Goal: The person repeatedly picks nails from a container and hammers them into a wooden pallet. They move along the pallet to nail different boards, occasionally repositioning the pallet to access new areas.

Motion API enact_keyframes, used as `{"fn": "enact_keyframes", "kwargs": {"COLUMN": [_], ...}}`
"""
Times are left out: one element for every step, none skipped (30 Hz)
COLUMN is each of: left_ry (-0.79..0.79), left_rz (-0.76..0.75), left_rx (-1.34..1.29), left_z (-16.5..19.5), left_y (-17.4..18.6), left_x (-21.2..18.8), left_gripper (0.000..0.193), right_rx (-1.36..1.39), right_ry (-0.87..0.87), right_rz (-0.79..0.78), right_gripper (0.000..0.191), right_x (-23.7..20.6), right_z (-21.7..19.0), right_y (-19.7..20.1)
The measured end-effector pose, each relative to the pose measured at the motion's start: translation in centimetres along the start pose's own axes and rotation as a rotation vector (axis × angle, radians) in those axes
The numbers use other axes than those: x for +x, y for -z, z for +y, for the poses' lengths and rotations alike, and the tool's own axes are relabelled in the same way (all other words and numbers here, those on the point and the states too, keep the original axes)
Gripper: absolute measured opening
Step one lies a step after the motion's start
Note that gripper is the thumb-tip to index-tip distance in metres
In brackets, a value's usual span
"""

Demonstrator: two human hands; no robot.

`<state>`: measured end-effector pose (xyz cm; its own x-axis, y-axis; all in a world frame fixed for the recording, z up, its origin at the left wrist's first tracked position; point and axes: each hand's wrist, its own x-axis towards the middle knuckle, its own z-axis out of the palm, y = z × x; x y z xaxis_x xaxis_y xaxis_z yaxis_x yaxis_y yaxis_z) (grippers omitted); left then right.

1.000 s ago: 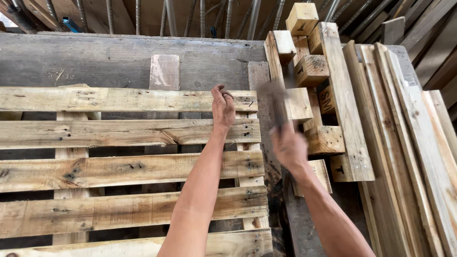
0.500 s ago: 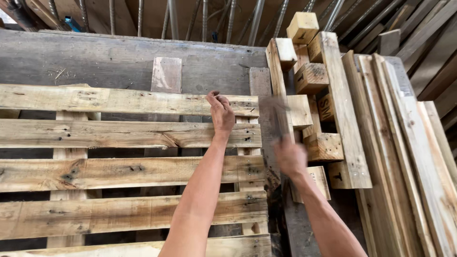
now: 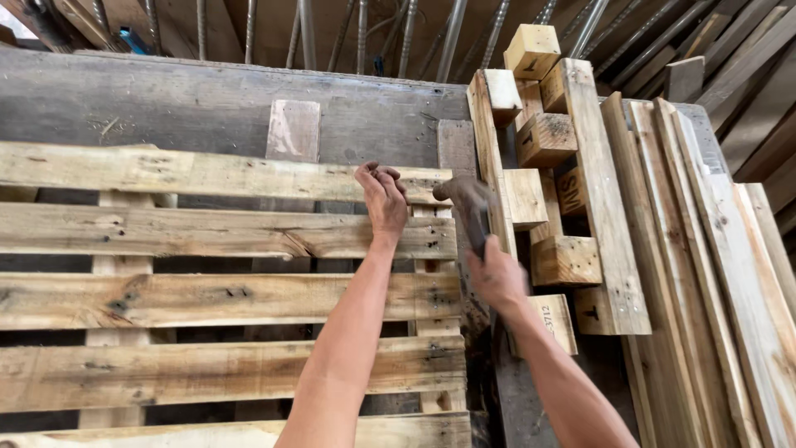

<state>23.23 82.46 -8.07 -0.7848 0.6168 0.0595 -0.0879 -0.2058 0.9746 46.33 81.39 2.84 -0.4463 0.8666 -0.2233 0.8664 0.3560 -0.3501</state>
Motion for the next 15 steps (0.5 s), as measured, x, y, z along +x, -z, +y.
{"fn": "enact_keyframes", "kwargs": {"left_ry": [-0.09,-0.205,-0.29,-0.238,-0.228,-0.189,-0.318,-0.455,-0.584,-0.501,-0.417,-0.329,-0.317,-0.313,-0.298], "left_rz": [-0.011,-0.032,-0.02,-0.009,-0.022,-0.023,0.007,0.026,0.037,0.02,0.001,-0.025,-0.007,0.019,0.046], "left_rx": [0.161,0.327,0.484,0.45,0.416,0.371,0.415,0.464,0.513,0.491,0.467,0.438,0.402,0.368,0.331], "left_z": [-0.2,-0.5,-0.6,-1.0,-1.1,-1.5,-1.8,-2.0,-2.1,-2.0,-2.0,-1.7,-1.4,-1.0,-0.6], "left_y": [0.0,0.1,0.0,0.1,0.0,0.0,-0.1,-0.1,-0.1,-0.1,-0.1,-0.1,-0.1,0.0,0.0], "left_x": [-0.2,0.0,0.0,-0.1,0.3,0.2,0.3,0.4,0.4,0.4,0.4,0.2,0.1,0.0,-0.2], "left_gripper": [0.023,0.026,0.029,0.025,0.022,0.02,0.019,0.019,0.02,0.023,0.027,0.03,0.028,0.026,0.025], "right_rx": [-0.004,0.101,0.177,0.259,0.388,0.494,0.568,0.965,0.998,0.921,0.84,0.645,0.446,0.249,0.041], "right_ry": [0.101,0.11,0.132,0.139,0.173,0.202,0.409,0.695,0.784,0.722,0.664,0.446,0.239,0.042,-0.16], "right_rz": [0.085,0.121,0.125,0.119,0.221,0.301,0.456,0.615,0.776,0.744,0.711,0.486,0.274,0.066,-0.146], "right_gripper": [0.043,0.043,0.042,0.042,0.041,0.04,0.042,0.031,0.027,0.026,0.025,0.026,0.027,0.028,0.03], "right_x": [0.0,0.2,0.1,-0.5,-0.8,-1.7,-2.2,-2.7,-3.3,-3.4,-3.3,-3.1,-2.3,-1.3,-0.3], "right_z": [0.3,0.3,0.8,1.4,1.6,2.2,2.7,2.7,3.1,2.5,2.4,1.6,0.9,0.2,-0.2], "right_y": [-1.5,-2.4,-2.2,-1.5,0.0,2.0,4.4,5.9,7.5,7.4,7.4,6.0,4.2,2.2,0.5]}}
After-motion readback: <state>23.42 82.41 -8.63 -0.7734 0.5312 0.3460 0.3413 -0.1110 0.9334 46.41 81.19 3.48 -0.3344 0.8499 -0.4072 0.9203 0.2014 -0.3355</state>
